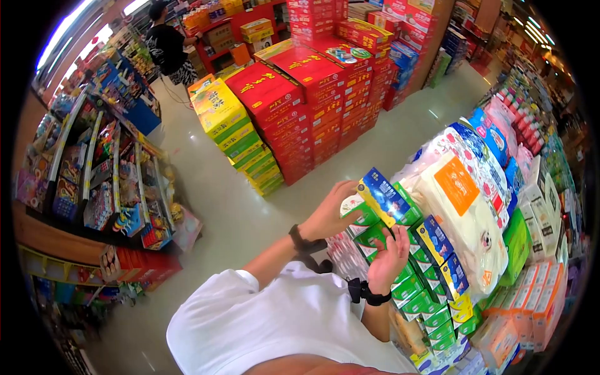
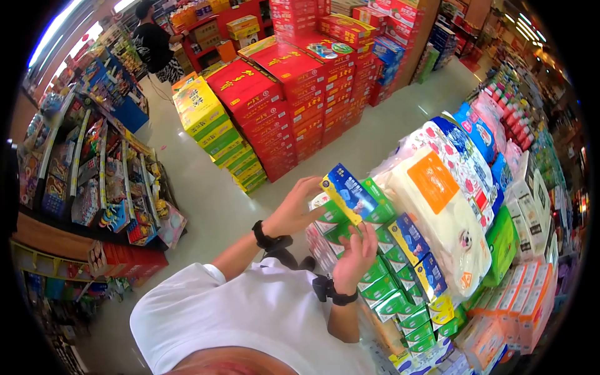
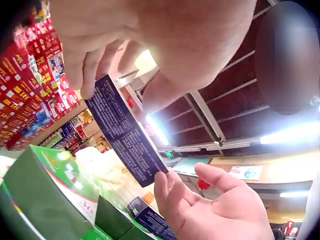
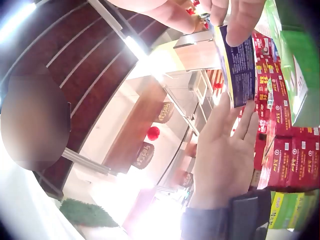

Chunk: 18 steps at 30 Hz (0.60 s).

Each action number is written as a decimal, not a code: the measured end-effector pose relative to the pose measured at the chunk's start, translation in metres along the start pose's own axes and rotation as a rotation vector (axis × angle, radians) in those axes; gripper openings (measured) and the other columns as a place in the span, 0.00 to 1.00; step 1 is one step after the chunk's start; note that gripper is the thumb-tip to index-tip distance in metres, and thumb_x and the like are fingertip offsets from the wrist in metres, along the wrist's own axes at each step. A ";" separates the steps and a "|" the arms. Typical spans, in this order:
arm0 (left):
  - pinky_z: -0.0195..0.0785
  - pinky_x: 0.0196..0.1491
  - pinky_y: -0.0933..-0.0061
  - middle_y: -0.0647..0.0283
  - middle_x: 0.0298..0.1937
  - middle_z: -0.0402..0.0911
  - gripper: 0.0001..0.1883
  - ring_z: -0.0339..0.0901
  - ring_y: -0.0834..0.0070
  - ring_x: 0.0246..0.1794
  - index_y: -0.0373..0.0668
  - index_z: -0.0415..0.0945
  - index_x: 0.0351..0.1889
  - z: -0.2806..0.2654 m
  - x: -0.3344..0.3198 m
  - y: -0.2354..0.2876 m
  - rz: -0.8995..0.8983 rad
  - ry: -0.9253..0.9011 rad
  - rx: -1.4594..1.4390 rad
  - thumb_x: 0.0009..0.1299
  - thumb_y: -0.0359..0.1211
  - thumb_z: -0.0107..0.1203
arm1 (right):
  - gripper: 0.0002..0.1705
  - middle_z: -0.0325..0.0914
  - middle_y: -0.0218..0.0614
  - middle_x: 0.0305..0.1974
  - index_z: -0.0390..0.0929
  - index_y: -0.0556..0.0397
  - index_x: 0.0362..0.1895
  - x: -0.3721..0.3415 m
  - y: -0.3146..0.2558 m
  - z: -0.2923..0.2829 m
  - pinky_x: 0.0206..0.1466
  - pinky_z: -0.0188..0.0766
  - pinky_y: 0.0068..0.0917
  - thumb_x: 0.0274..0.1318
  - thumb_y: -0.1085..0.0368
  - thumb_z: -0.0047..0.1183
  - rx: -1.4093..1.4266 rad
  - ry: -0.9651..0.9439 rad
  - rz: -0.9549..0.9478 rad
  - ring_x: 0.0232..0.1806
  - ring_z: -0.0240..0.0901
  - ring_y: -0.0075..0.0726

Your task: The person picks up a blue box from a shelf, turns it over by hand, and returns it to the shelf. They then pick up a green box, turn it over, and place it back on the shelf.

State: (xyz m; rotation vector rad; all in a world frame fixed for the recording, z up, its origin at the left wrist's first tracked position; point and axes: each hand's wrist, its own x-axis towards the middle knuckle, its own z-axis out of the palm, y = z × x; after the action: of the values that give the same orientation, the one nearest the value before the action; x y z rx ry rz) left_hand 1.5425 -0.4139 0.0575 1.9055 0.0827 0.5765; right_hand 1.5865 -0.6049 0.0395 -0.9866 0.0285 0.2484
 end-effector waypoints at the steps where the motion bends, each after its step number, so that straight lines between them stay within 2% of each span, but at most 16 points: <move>1: 0.66 0.67 0.60 0.48 0.66 0.64 0.35 0.70 0.53 0.65 0.36 0.60 0.70 -0.004 -0.004 0.002 0.020 0.041 0.021 0.65 0.26 0.63 | 0.29 0.70 0.43 0.62 0.64 0.58 0.68 0.000 0.004 0.001 0.53 0.77 0.33 0.64 0.73 0.54 0.032 -0.043 -0.004 0.58 0.73 0.42; 4: 0.65 0.68 0.61 0.48 0.66 0.64 0.36 0.69 0.56 0.66 0.36 0.59 0.71 -0.016 -0.023 -0.006 -0.062 0.159 -0.015 0.65 0.25 0.63 | 0.30 0.71 0.42 0.60 0.63 0.59 0.69 -0.001 0.012 0.013 0.56 0.76 0.36 0.64 0.74 0.54 0.043 -0.100 0.005 0.58 0.73 0.43; 5: 0.65 0.68 0.62 0.49 0.65 0.65 0.37 0.69 0.57 0.66 0.36 0.60 0.72 -0.027 -0.034 -0.014 -0.010 0.239 0.043 0.65 0.24 0.63 | 0.30 0.73 0.42 0.57 0.63 0.60 0.69 0.002 0.026 0.014 0.59 0.75 0.37 0.63 0.75 0.53 0.021 -0.148 0.019 0.58 0.73 0.43; 8: 0.65 0.68 0.62 0.50 0.64 0.65 0.36 0.70 0.57 0.64 0.36 0.61 0.71 -0.047 -0.057 -0.003 -0.053 0.331 0.173 0.64 0.23 0.63 | 0.31 0.75 0.40 0.54 0.62 0.63 0.70 -0.004 0.032 0.037 0.60 0.74 0.36 0.63 0.77 0.51 -0.055 -0.225 0.068 0.56 0.74 0.37; 9: 0.66 0.68 0.62 0.53 0.63 0.66 0.35 0.71 0.62 0.63 0.36 0.61 0.72 -0.056 -0.066 0.002 -0.076 0.351 0.254 0.66 0.22 0.63 | 0.31 0.75 0.39 0.54 0.62 0.63 0.70 -0.005 0.037 0.043 0.60 0.73 0.36 0.63 0.77 0.51 -0.073 -0.263 0.084 0.55 0.74 0.36; 11: 0.66 0.68 0.62 0.51 0.63 0.67 0.35 0.71 0.59 0.63 0.36 0.63 0.70 -0.070 -0.086 0.005 -0.115 0.432 0.251 0.64 0.23 0.64 | 0.31 0.76 0.38 0.53 0.63 0.64 0.70 -0.014 0.046 0.054 0.61 0.73 0.35 0.63 0.78 0.50 -0.113 -0.342 0.121 0.54 0.74 0.33; 14: 0.66 0.67 0.63 0.51 0.62 0.68 0.33 0.72 0.59 0.62 0.36 0.65 0.68 -0.093 -0.119 0.013 -0.141 0.562 0.236 0.64 0.23 0.65 | 0.30 0.77 0.36 0.51 0.63 0.64 0.69 -0.029 0.062 0.077 0.61 0.72 0.33 0.62 0.79 0.49 -0.020 -0.477 0.172 0.52 0.74 0.31; 15: 0.67 0.67 0.63 0.52 0.61 0.68 0.32 0.72 0.59 0.62 0.36 0.65 0.67 -0.099 -0.131 0.017 -0.142 0.610 0.227 0.65 0.23 0.65 | 0.29 0.79 0.38 0.50 0.65 0.67 0.68 -0.037 0.063 0.086 0.63 0.69 0.32 0.62 0.78 0.52 -0.019 -0.500 0.206 0.53 0.75 0.30; 18: 0.65 0.68 0.65 0.56 0.61 0.67 0.27 0.71 0.66 0.63 0.36 0.66 0.64 -0.121 -0.171 0.027 -0.120 0.728 0.210 0.66 0.18 0.60 | 0.25 0.81 0.36 0.48 0.71 0.65 0.64 -0.066 0.070 0.111 0.62 0.69 0.29 0.62 0.76 0.53 -0.096 -0.595 0.291 0.51 0.76 0.29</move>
State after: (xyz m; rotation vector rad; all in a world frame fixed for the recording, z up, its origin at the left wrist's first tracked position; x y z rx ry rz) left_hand 1.3345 -0.3765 0.0565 1.7814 0.7445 1.1886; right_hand 1.4974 -0.4892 0.0526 -0.9699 -0.3884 0.8084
